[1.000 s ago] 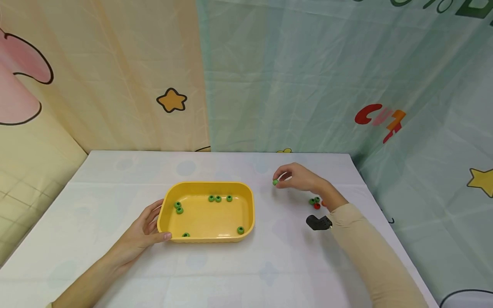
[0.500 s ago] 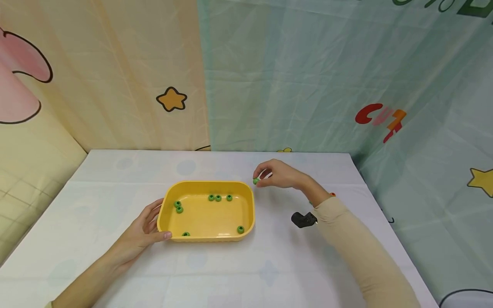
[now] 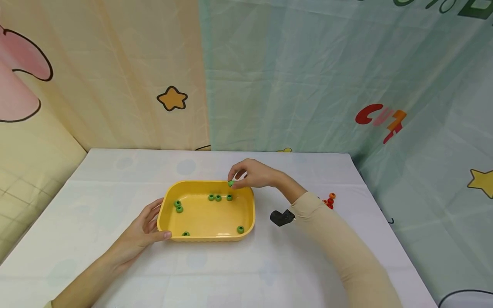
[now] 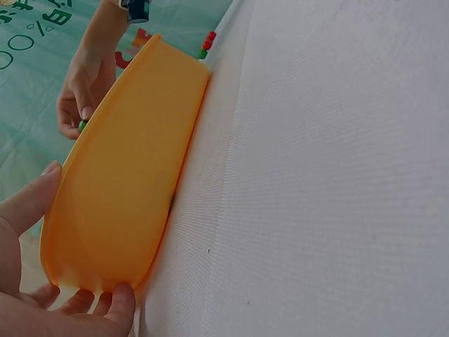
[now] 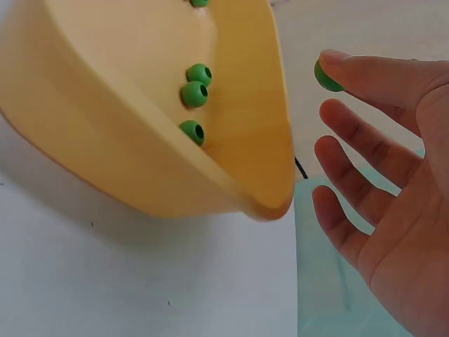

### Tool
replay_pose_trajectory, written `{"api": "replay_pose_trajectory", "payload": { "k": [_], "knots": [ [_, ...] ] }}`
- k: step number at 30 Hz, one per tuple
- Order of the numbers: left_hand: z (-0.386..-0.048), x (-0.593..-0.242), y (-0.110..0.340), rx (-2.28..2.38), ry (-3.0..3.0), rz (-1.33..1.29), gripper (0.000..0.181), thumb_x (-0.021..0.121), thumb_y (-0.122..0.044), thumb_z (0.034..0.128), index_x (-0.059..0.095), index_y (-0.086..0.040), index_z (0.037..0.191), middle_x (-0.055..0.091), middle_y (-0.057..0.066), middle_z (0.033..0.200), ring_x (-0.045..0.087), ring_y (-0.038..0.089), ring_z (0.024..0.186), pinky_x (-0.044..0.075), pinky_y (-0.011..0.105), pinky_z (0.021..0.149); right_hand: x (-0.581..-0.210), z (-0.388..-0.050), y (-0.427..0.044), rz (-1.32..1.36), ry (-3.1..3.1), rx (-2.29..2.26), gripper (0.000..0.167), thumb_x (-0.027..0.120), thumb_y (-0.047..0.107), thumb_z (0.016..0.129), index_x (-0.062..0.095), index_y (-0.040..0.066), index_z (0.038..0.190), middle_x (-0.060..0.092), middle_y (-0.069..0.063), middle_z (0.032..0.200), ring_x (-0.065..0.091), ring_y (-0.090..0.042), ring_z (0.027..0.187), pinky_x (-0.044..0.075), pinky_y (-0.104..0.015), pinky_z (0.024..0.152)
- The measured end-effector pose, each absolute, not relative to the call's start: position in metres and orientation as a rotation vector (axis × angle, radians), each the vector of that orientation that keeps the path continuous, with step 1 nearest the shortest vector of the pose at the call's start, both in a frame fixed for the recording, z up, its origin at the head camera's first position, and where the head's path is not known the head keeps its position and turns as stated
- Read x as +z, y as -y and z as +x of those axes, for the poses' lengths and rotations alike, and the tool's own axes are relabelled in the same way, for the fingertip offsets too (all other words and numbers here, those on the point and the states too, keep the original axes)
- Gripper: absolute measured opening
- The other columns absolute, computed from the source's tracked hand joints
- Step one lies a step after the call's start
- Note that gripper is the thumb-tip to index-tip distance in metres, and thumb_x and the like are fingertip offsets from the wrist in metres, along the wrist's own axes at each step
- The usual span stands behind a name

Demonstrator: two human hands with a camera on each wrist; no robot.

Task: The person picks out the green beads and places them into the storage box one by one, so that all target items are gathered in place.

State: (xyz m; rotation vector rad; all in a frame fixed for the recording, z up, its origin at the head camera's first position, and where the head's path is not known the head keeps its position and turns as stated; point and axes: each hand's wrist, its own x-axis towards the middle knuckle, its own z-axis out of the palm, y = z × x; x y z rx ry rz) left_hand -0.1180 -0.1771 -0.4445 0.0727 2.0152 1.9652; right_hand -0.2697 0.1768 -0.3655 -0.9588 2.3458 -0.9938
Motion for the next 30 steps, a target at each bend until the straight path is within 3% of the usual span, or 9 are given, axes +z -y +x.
{"api": "replay_pose_trajectory", "payload": {
  "k": [17, 23, 30],
  "knots": [
    [-0.119, -0.448, 0.176, 1.974, -2.014, 0.082, 0.106, 0.082, -0.003, 0.0874, 0.013, -0.017, 0.166, 0.017, 0.008, 0.17, 0.017, 0.031, 0.155, 0.031, 0.031, 0.118, -0.363, -0.272, -0.12, -1.184, -2.262, -0.935, 0.018, 0.078, 0.016, 0.095, 0.076, 0.008, 0.111, 0.07, 0.003, 0.114, 0.063, -0.017, 0.108, 0.056, -0.039, 0.097],
    [-0.118, -0.448, 0.176, 1.995, -2.001, 0.106, 0.106, 0.082, -0.002, 0.087, 0.013, -0.016, 0.166, 0.016, 0.009, 0.17, 0.016, 0.032, 0.155, 0.037, 0.019, 0.111, -0.361, -0.271, -0.126, -1.144, -2.31, -0.91, 0.027, 0.078, 0.018, 0.095, 0.075, 0.005, 0.118, 0.07, 0.002, 0.119, 0.062, -0.018, 0.111, 0.054, -0.036, 0.098],
    [-0.118, -0.449, 0.177, 2.005, -1.996, 0.105, 0.107, 0.084, -0.003, 0.0853, 0.014, -0.016, 0.166, 0.017, 0.008, 0.17, 0.016, 0.031, 0.155, 0.038, 0.011, 0.105, -0.362, -0.273, -0.151, -1.043, -2.338, -0.957, 0.025, 0.078, 0.015, 0.095, 0.075, 0.004, 0.117, 0.071, -0.005, 0.119, 0.062, -0.021, 0.112, 0.053, -0.047, 0.102]
  ]
}}
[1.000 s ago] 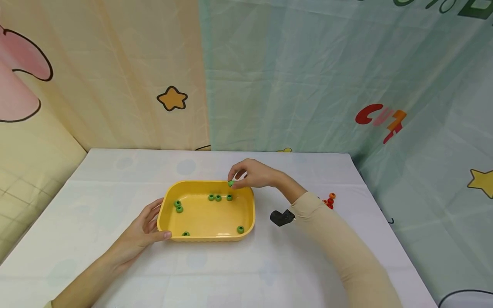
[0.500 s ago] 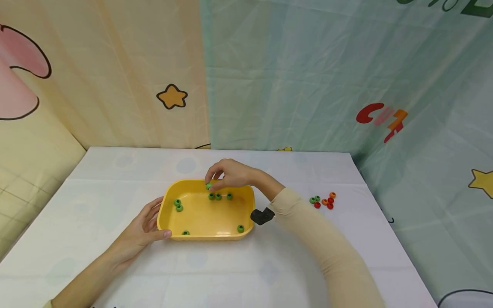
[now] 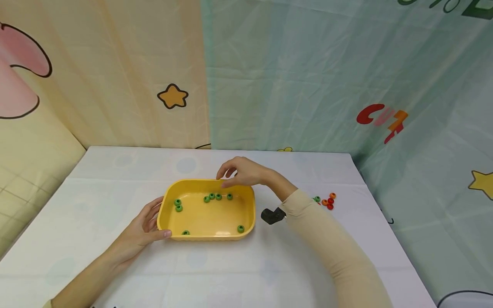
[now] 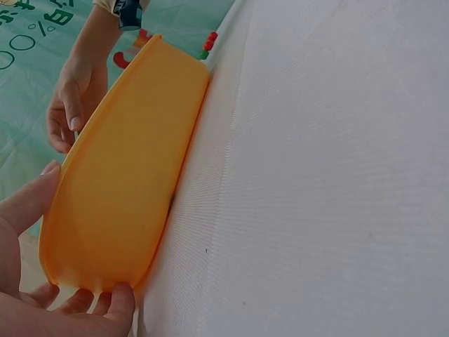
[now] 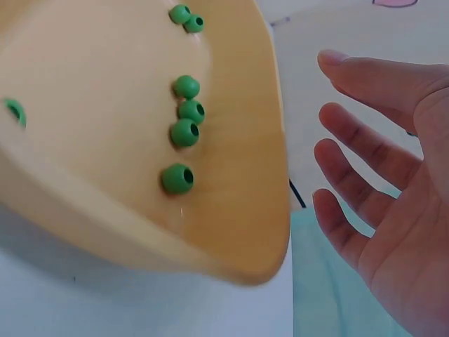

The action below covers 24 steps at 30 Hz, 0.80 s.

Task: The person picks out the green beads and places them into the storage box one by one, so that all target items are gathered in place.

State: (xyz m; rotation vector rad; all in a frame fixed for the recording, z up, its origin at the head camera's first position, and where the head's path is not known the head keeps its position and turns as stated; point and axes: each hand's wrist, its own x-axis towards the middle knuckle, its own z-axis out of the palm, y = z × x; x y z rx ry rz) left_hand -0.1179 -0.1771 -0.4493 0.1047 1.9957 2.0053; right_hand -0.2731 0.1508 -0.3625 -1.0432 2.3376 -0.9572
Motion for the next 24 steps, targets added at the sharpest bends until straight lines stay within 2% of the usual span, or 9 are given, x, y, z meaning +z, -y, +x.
{"api": "replay_pose_trajectory", "payload": {
  "k": [6, 9, 15, 21, 24],
  "knots": [
    [-0.118, -0.449, 0.177, 2.008, -1.991, 0.11, 0.106, 0.082, 0.0, 0.0864, 0.014, -0.016, 0.166, 0.017, 0.008, 0.17, 0.016, 0.032, 0.155, 0.039, 0.01, 0.104, -0.363, -0.27, -0.174, -0.936, -2.37, -0.982, 0.023, 0.077, 0.014, 0.095, 0.075, 0.004, 0.116, 0.07, -0.004, 0.117, 0.061, -0.022, 0.113, 0.054, -0.039, 0.1],
    [-0.118, -0.448, 0.177, 2.007, -1.991, 0.101, 0.105, 0.082, 0.0, 0.0869, 0.014, -0.017, 0.166, 0.017, 0.008, 0.17, 0.016, 0.031, 0.155, 0.038, 0.012, 0.106, -0.366, -0.268, -0.185, -0.893, -2.379, -0.989, 0.021, 0.078, 0.015, 0.095, 0.075, 0.006, 0.115, 0.07, -0.002, 0.116, 0.06, -0.023, 0.112, 0.054, -0.04, 0.1],
    [-0.118, -0.445, 0.177, 1.993, -2.001, 0.109, 0.105, 0.081, -0.002, 0.0882, 0.012, -0.016, 0.166, 0.015, 0.011, 0.17, 0.015, 0.033, 0.155, 0.032, 0.031, 0.118, -0.371, -0.266, -0.209, -0.81, -2.403, -1.001, 0.022, 0.078, 0.015, 0.094, 0.075, 0.008, 0.115, 0.069, 0.0, 0.118, 0.06, -0.024, 0.114, 0.055, -0.041, 0.101],
    [-0.119, -0.447, 0.176, 1.985, -2.008, 0.073, 0.105, 0.082, -0.001, 0.087, 0.014, -0.017, 0.166, 0.017, 0.008, 0.17, 0.017, 0.03, 0.155, 0.034, 0.023, 0.114, -0.371, -0.262, -0.233, -0.756, -2.442, -1.008, 0.023, 0.077, 0.015, 0.095, 0.074, 0.009, 0.117, 0.067, -0.004, 0.123, 0.06, -0.03, 0.117, 0.055, -0.041, 0.101],
    [-0.12, -0.446, 0.176, 1.987, -2.0, 0.077, 0.106, 0.082, -0.001, 0.0874, 0.012, -0.017, 0.166, 0.015, 0.009, 0.17, 0.016, 0.031, 0.155, 0.031, 0.03, 0.118, -0.372, -0.26, -0.245, -0.719, -2.46, -1.016, 0.021, 0.077, 0.014, 0.095, 0.074, 0.01, 0.116, 0.066, -0.008, 0.125, 0.059, -0.034, 0.119, 0.055, -0.043, 0.102]
  ]
}}
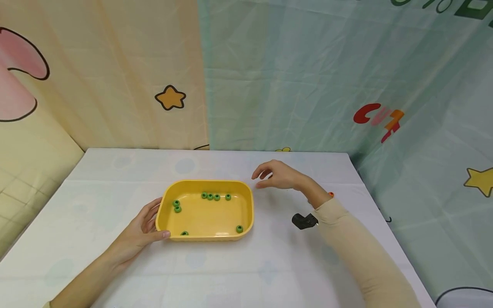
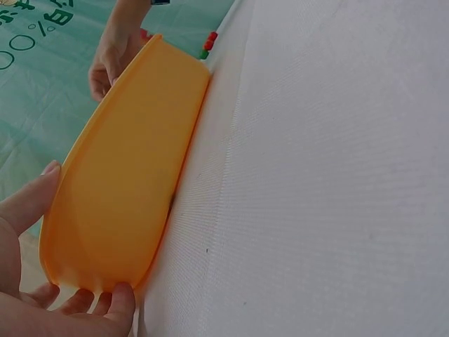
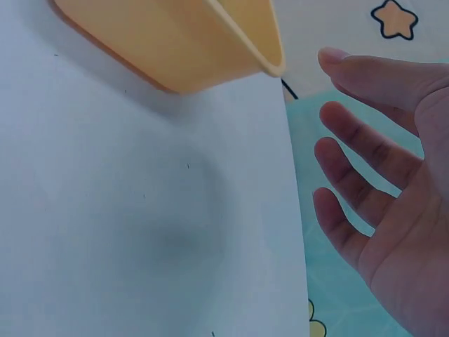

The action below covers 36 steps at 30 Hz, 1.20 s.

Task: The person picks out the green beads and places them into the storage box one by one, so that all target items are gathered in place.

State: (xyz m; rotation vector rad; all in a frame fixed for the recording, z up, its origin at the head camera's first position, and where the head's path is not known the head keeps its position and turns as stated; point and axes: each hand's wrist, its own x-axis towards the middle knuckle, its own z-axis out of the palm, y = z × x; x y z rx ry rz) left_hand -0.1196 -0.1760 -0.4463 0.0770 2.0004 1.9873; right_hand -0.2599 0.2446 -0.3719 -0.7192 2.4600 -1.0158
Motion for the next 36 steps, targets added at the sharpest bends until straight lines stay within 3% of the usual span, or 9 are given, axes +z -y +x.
{"api": "replay_pose_trajectory", "payload": {
  "k": [3, 8, 17, 28, 36],
  "knots": [
    [-0.119, -0.445, 0.176, 1.989, -2.001, 0.088, 0.108, 0.082, -0.001, 0.0873, 0.01, -0.016, 0.167, 0.014, 0.011, 0.171, 0.015, 0.033, 0.155, 0.027, 0.04, 0.121, -0.373, -0.259, -0.256, -0.677, -2.478, -1.021, 0.021, 0.076, 0.012, 0.095, 0.074, 0.01, 0.116, 0.065, -0.013, 0.126, 0.058, -0.038, 0.12, 0.054, -0.045, 0.102],
    [-0.119, -0.444, 0.175, 1.992, -2.0, 0.093, 0.109, 0.082, 0.0, 0.0871, 0.01, -0.016, 0.167, 0.014, 0.011, 0.171, 0.014, 0.033, 0.156, 0.023, 0.044, 0.122, -0.375, -0.258, -0.275, -0.646, -2.495, -1.029, 0.026, 0.075, 0.013, 0.097, 0.071, 0.002, 0.12, 0.063, -0.02, 0.129, 0.057, -0.042, 0.122, 0.053, -0.049, 0.104],
    [-0.12, -0.446, 0.176, 1.971, -2.022, 0.056, 0.107, 0.082, -0.002, 0.0871, 0.013, -0.017, 0.166, 0.016, 0.009, 0.17, 0.016, 0.031, 0.155, 0.029, 0.035, 0.119, -0.38, -0.255, -0.31, -0.57, -2.564, -1.027, 0.031, 0.074, 0.015, 0.098, 0.069, -0.001, 0.124, 0.064, -0.017, 0.129, 0.059, -0.038, 0.123, 0.053, -0.051, 0.103],
    [-0.119, -0.445, 0.176, 1.969, -2.017, 0.068, 0.106, 0.082, -0.003, 0.0881, 0.011, -0.017, 0.166, 0.013, 0.008, 0.171, 0.013, 0.03, 0.156, 0.022, 0.043, 0.122, -0.389, -0.245, -0.346, -0.462, -2.619, -1.018, 0.033, 0.074, 0.015, 0.098, 0.068, -0.002, 0.126, 0.063, -0.02, 0.131, 0.055, -0.042, 0.126, 0.05, -0.056, 0.103],
    [-0.119, -0.444, 0.176, 1.967, -2.025, 0.046, 0.107, 0.083, -0.003, 0.0872, 0.013, -0.017, 0.166, 0.016, 0.008, 0.171, 0.015, 0.031, 0.156, 0.023, 0.042, 0.122, -0.404, -0.243, -0.376, -0.291, -2.627, -0.969, 0.037, 0.076, 0.024, 0.096, 0.07, 0.005, 0.127, 0.06, -0.017, 0.136, 0.051, -0.039, 0.127, 0.05, -0.054, 0.102]
  ]
}}
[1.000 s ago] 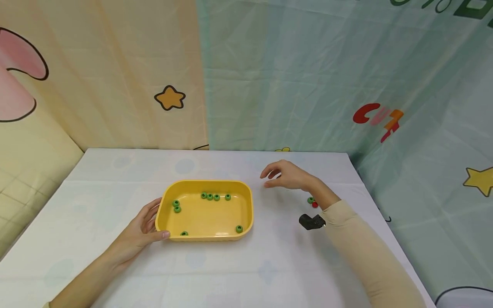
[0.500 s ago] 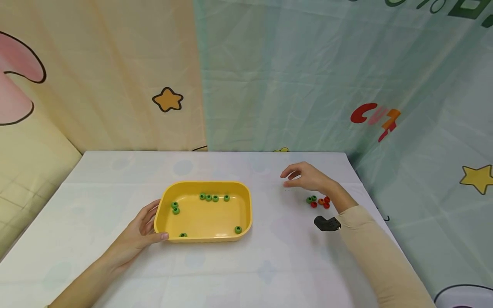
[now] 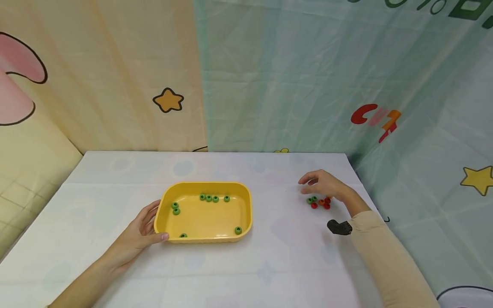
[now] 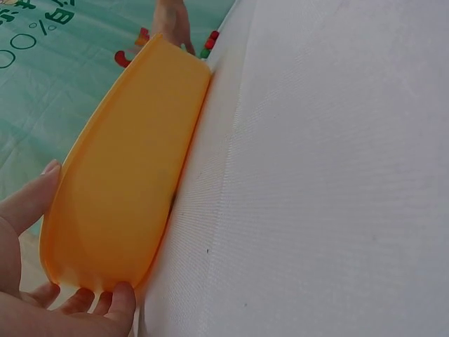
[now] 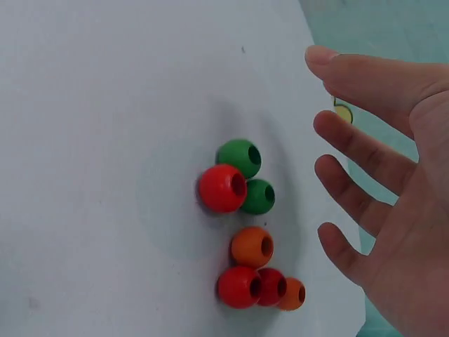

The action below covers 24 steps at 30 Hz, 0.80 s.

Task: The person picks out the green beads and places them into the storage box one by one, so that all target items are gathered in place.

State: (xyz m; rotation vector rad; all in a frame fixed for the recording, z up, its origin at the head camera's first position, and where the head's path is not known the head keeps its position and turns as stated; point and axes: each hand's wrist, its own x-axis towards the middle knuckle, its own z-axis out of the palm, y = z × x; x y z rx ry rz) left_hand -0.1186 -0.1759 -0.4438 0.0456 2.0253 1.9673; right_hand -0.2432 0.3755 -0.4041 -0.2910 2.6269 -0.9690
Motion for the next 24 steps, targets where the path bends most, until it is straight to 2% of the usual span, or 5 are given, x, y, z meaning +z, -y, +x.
{"api": "replay_pose_trajectory", "payload": {
  "k": [4, 9, 14, 17, 24],
  "knots": [
    [-0.118, -0.445, 0.178, 1.972, -2.027, 0.056, 0.106, 0.082, -0.001, 0.0869, 0.013, -0.016, 0.166, 0.017, 0.007, 0.17, 0.016, 0.03, 0.155, 0.023, 0.039, 0.121, -0.416, -0.243, -0.388, -0.236, -2.611, -0.948, 0.038, 0.078, 0.029, 0.094, 0.072, 0.008, 0.126, 0.058, -0.017, 0.139, 0.048, -0.038, 0.128, 0.05, -0.05, 0.1],
    [-0.121, -0.446, 0.177, 1.971, -2.015, 0.076, 0.106, 0.082, -0.002, 0.0878, 0.012, -0.017, 0.166, 0.014, 0.007, 0.171, 0.013, 0.03, 0.156, 0.023, 0.041, 0.122, -0.424, -0.242, -0.401, -0.244, -2.618, -0.891, 0.035, 0.08, 0.03, 0.092, 0.075, 0.009, 0.12, 0.064, -0.013, 0.13, 0.053, -0.031, 0.115, 0.046, -0.043, 0.098],
    [-0.121, -0.445, 0.175, 1.971, -2.011, 0.059, 0.106, 0.082, -0.002, 0.0878, 0.012, -0.018, 0.166, 0.014, 0.007, 0.171, 0.013, 0.03, 0.156, 0.022, 0.044, 0.122, -0.428, -0.241, -0.404, -0.257, -2.57, -0.929, 0.03, 0.082, 0.028, 0.09, 0.077, 0.009, 0.113, 0.065, -0.009, 0.112, 0.056, -0.025, 0.092, 0.05, -0.035, 0.079],
    [-0.12, -0.444, 0.175, 1.978, -2.001, 0.066, 0.107, 0.081, -0.002, 0.0882, 0.011, -0.017, 0.167, 0.013, 0.009, 0.171, 0.013, 0.031, 0.156, 0.022, 0.045, 0.123, -0.431, -0.24, -0.402, -0.282, -2.553, -0.963, 0.027, 0.082, 0.024, 0.09, 0.077, 0.006, 0.11, 0.063, -0.011, 0.111, 0.057, -0.024, 0.083, 0.051, -0.034, 0.072],
    [-0.12, -0.444, 0.175, 1.978, -2.008, 0.064, 0.106, 0.082, -0.002, 0.0877, 0.012, -0.017, 0.166, 0.015, 0.008, 0.171, 0.016, 0.031, 0.155, 0.026, 0.038, 0.121, -0.432, -0.237, -0.398, -0.286, -2.597, -0.96, 0.024, 0.082, 0.023, 0.09, 0.08, 0.005, 0.106, 0.057, -0.016, 0.127, 0.053, -0.026, 0.104, 0.049, -0.036, 0.087]
  ]
}}
